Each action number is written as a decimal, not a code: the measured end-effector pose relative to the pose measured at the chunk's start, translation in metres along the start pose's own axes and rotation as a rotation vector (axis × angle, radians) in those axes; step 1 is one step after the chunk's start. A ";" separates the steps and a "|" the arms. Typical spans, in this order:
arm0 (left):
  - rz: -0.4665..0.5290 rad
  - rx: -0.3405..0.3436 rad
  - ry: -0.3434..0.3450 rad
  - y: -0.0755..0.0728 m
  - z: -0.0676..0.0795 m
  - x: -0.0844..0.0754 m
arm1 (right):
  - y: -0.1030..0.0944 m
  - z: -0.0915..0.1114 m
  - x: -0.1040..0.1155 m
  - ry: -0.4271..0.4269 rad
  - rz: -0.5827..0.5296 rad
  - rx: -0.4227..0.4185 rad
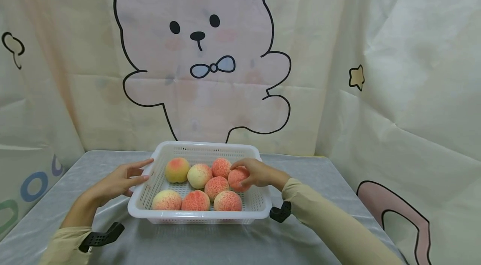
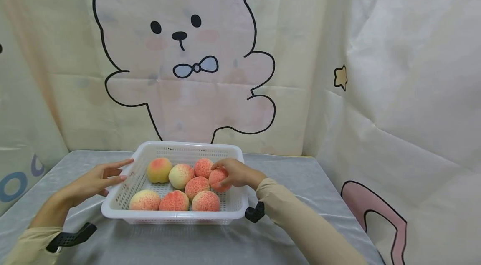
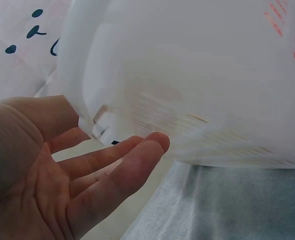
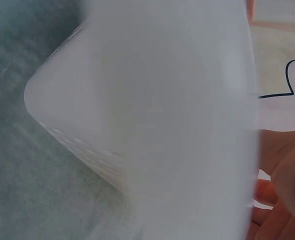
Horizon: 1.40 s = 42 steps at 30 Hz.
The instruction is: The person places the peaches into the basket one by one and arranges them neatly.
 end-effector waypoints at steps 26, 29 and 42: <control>-0.014 0.003 0.007 -0.001 -0.002 0.002 | -0.003 0.002 -0.003 -0.005 -0.054 -0.017; -0.016 0.005 0.002 -0.001 -0.002 0.002 | -0.004 0.002 -0.002 -0.002 -0.096 -0.030; -0.031 0.008 -0.003 -0.001 -0.002 0.000 | -0.023 0.011 -0.005 0.010 -0.219 -0.144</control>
Point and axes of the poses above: each hand's wrist, its own z-axis away from the middle knuckle, its own y-axis out of the palm, x = y × z, the point moved 7 cm from there along -z, towards the middle knuckle, and after that the axes turned 15 degrees about -x, right-handed, at the moved point
